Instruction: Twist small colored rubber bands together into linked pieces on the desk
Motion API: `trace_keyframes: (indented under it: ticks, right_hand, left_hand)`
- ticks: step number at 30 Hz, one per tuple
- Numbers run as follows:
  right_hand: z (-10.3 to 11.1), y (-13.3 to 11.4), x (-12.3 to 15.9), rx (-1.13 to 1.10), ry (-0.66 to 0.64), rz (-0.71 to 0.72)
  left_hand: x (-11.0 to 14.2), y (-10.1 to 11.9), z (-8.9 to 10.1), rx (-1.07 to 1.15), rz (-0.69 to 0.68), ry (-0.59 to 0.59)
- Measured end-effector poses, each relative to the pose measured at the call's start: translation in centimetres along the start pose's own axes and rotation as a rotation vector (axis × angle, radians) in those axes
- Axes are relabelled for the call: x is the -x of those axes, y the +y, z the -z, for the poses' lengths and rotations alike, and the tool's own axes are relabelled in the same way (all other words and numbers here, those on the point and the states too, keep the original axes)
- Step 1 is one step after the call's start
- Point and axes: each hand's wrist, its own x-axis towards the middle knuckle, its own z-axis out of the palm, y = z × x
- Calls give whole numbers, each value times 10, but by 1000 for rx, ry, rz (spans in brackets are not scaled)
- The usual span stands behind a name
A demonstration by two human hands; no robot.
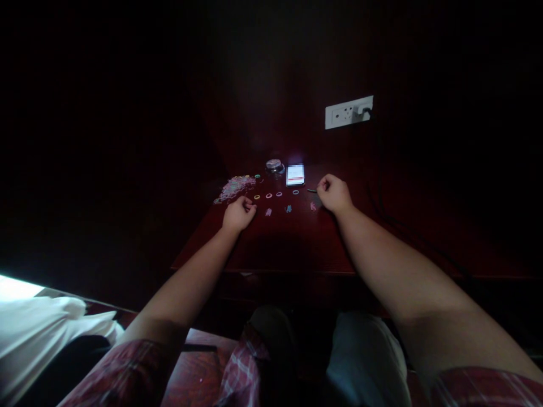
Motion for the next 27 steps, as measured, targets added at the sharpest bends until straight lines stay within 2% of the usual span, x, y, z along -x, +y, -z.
trace_keyframes:
  ticks: [8,27]
  right_hand:
    - [-1,-7,6,284,-126,-15]
    - [4,-7,5,295,-161,-140]
  left_hand:
    - [-1,-1,0,-18,1,-35]
    - [1,5,6,2,2,-27]
